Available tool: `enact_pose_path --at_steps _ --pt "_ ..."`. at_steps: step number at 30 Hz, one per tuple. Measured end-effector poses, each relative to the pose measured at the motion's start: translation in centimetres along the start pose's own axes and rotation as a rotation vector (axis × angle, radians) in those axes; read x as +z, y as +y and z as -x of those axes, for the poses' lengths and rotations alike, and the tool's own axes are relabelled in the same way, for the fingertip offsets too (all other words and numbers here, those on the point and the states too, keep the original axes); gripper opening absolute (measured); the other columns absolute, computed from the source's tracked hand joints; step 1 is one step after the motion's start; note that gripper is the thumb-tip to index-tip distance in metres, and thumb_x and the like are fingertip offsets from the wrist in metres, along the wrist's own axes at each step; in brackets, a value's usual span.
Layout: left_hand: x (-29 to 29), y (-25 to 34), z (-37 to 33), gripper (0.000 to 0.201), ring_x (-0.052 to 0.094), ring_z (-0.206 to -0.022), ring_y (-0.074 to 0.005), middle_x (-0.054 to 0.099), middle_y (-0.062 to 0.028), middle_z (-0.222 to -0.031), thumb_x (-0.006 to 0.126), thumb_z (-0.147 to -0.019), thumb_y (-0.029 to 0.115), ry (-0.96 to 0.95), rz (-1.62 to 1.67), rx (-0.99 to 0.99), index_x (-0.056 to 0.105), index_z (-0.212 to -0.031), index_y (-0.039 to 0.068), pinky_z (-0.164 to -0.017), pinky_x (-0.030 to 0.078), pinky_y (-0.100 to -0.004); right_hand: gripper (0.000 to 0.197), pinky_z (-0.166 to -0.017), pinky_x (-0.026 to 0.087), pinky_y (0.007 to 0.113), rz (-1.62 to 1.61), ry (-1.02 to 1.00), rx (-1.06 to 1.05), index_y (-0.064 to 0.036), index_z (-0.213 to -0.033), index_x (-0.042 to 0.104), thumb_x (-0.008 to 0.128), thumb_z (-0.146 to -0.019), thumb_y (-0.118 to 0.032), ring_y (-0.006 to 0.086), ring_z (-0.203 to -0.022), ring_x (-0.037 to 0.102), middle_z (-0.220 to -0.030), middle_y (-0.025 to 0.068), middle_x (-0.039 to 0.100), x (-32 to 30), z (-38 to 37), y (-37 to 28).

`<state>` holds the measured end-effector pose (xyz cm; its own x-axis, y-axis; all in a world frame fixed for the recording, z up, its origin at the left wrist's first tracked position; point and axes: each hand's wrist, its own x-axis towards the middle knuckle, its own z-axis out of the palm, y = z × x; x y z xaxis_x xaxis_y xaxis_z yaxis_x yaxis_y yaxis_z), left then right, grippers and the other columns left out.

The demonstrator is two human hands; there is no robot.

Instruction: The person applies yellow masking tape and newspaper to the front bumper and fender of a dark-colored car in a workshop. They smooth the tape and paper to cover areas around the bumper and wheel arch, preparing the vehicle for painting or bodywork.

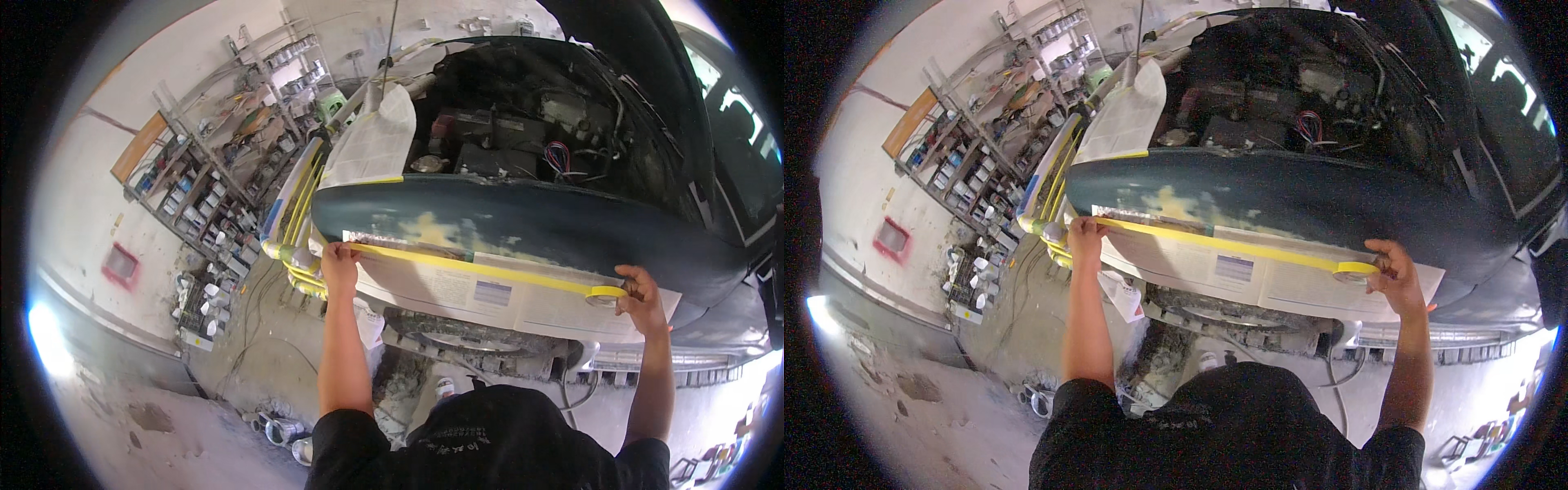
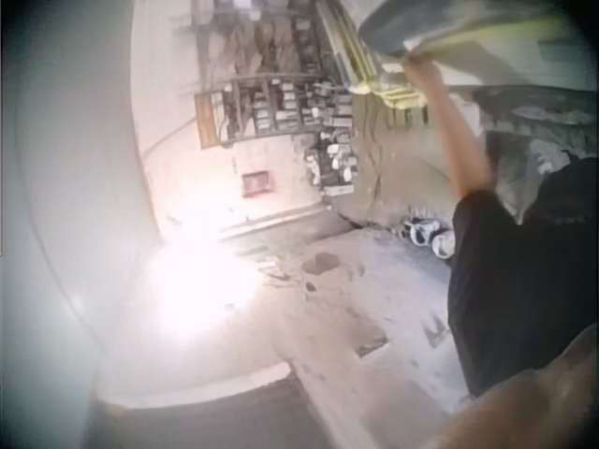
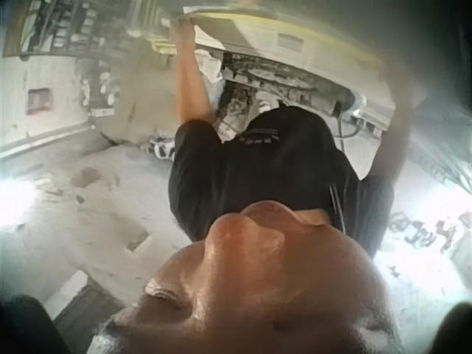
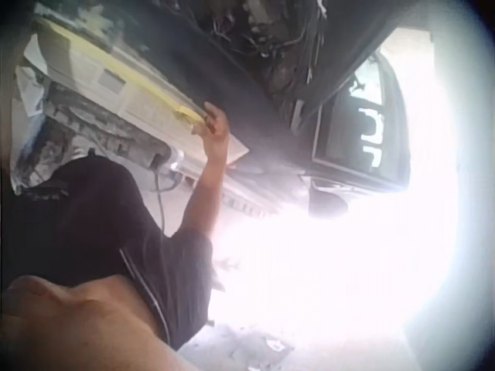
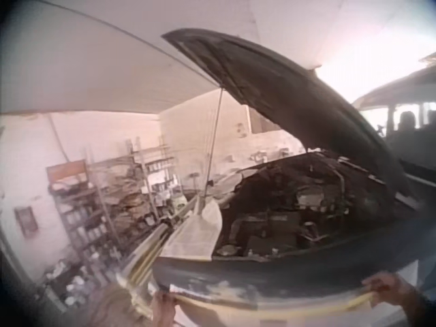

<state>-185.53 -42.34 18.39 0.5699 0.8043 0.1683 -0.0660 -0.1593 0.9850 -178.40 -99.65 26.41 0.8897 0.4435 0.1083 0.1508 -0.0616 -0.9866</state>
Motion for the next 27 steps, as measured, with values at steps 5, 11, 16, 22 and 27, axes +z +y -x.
enact_pose_path --at_steps 5,11,16,22,27 --pt "0.1 -0.2 -1.5 0.013 0.062 -0.064 -0.0146 0.061 -0.0095 -0.081 0.050 -0.096 0.008 0.086 -0.062 -0.034 0.053 -0.099 -0.004 -0.058 0.052 -0.0265 0.051 -0.065 0.049 0.023 0.187 -0.045 -0.067 0.0012 -0.127 0.046 0.057 -0.077 0.003 0.0096 -0.067 0.057 -0.081 0.0064 0.059 1.2 0.3 -0.5" --pt "0.7 0.0 -2.1 0.011 0.057 -0.059 -0.0114 0.058 -0.0058 -0.075 0.051 -0.095 0.009 0.077 0.001 -0.001 0.054 -0.097 -0.002 -0.053 0.048 -0.0258 0.046 -0.068 0.039 0.019 0.210 0.057 -0.045 -0.0011 -0.129 0.046 0.053 -0.084 0.003 0.0093 -0.075 0.055 -0.087 0.0080 0.062 1.5 0.2 0.0" --pt "0.7 -1.0 -2.9 0.011 0.056 -0.056 -0.0108 0.059 -0.0043 -0.074 0.055 -0.093 0.011 0.086 -0.042 0.089 0.057 -0.096 0.001 -0.048 0.047 -0.0255 0.049 -0.073 0.044 0.024 0.215 0.109 -0.037 -0.0019 -0.131 0.046 0.061 -0.084 -0.003 0.0119 -0.082 0.058 -0.088 0.0068 0.063 1.7 0.1 0.3" --pt "0.8 -2.2 -3.8 0.009 0.056 -0.053 -0.0104 0.059 -0.0042 -0.073 0.059 -0.091 0.010 0.098 -0.110 0.126 0.060 -0.095 0.002 -0.045 0.045 -0.0253 0.047 -0.078 0.045 0.027 0.293 0.155 -0.015 -0.0016 -0.131 0.046 0.059 -0.086 -0.005 0.0133 -0.086 0.059 -0.091 0.0081 0.064 2.2 0.0 -0.2" --pt "0.9 -4.0 -4.8 0.007 0.053 -0.049 -0.0099 0.058 -0.0036 -0.072 0.062 -0.090 0.009 0.140 -0.081 0.181 0.061 -0.092 0.003 -0.043 0.042 -0.0251 0.045 -0.079 0.045 0.027 0.245 0.153 -0.037 -0.0009 -0.130 0.046 0.058 -0.088 -0.007 0.0137 -0.087 0.059 -0.092 0.0084 0.064 2.3 0.0 0.3"
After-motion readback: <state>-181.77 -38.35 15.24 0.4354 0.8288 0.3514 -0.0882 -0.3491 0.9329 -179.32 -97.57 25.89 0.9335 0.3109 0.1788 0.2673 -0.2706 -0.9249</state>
